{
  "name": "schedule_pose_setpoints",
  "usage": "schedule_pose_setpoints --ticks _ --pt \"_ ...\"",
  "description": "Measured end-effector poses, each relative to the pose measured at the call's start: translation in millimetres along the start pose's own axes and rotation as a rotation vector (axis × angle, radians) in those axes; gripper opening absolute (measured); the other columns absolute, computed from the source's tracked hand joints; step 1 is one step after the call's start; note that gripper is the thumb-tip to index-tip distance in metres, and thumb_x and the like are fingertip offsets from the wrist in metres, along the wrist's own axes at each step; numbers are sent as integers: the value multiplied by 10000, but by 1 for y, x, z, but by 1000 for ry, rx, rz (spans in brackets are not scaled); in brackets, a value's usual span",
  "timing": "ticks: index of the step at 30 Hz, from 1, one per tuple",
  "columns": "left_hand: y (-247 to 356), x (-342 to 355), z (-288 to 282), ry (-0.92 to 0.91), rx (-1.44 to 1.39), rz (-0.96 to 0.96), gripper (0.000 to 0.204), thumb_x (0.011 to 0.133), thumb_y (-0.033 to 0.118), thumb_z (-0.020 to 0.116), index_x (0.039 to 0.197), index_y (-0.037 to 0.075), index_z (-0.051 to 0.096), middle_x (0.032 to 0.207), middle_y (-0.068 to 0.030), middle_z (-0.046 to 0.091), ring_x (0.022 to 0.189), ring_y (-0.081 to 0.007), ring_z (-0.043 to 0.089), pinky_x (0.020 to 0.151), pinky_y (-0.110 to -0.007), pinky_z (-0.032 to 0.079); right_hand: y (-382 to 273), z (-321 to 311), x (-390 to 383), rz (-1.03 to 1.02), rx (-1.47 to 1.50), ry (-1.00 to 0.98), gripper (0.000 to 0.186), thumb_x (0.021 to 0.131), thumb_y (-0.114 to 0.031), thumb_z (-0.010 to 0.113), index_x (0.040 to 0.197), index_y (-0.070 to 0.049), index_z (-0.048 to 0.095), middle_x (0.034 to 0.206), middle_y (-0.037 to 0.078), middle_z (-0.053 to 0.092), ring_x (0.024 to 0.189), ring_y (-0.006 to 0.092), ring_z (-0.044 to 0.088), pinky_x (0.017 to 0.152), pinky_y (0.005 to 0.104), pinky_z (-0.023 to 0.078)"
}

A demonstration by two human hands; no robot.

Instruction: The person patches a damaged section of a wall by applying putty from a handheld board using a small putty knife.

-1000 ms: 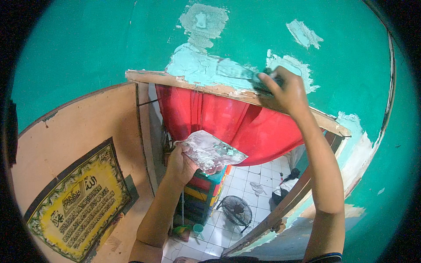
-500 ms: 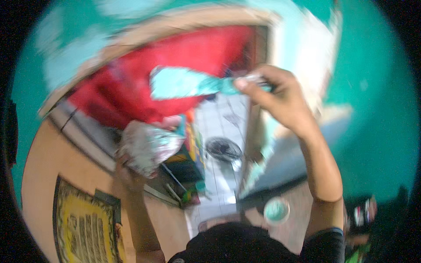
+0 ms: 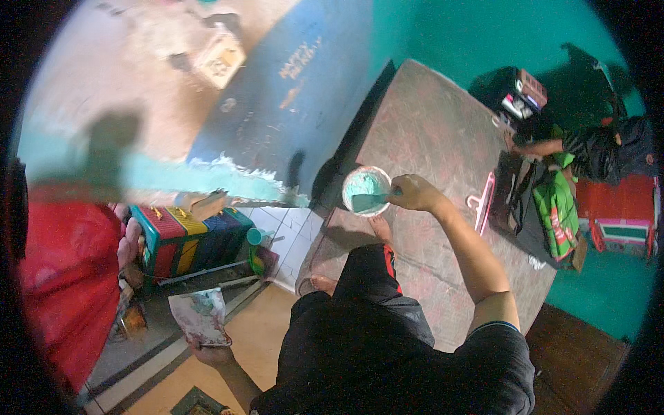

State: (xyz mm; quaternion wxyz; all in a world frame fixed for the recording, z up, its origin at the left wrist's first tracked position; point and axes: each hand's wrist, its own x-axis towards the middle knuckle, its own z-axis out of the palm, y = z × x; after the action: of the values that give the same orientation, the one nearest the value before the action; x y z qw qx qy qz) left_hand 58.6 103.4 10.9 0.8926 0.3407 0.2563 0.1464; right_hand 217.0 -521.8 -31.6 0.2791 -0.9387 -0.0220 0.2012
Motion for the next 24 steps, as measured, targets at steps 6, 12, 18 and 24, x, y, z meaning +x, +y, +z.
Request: schedule_pose_setpoints --ticks 6,12,18,24 --pt "-89 27 34 -135 10 -168 758 771 157 576 1503 114 384 1552 -158 371 1436 -403 314 1204 -608 197 177 195 43 453 -93 58 291 917 -237 589 1108 -17 584 860 269 690 873 459 683 731 549 535" --pt "-188 48 32 142 262 -315 683 805 278 593 1451 127 426 1468 -139 462 1331 -368 460 1105 -586 370 243 301 110 651 20 -9 335 972 -239 451 1191 -26 589 1008 282 695 963 450 682 792 532 549" --pt "-287 72 34 149 359 -442 680 813 358 604 1417 97 431 1377 -146 501 1251 -373 504 1018 -557 442 312 389 195 622 -63 -37 341 1000 -202 418 1264 -60 580 1085 270 668 953 416 692 788 505 565" --pt "-333 77 9 233 477 -513 737 811 388 595 1446 74 390 1408 -155 464 1299 -379 454 1043 -571 409 319 424 255 500 -162 69 353 1030 -247 379 1206 -43 608 1071 240 685 948 392 706 784 473 578"
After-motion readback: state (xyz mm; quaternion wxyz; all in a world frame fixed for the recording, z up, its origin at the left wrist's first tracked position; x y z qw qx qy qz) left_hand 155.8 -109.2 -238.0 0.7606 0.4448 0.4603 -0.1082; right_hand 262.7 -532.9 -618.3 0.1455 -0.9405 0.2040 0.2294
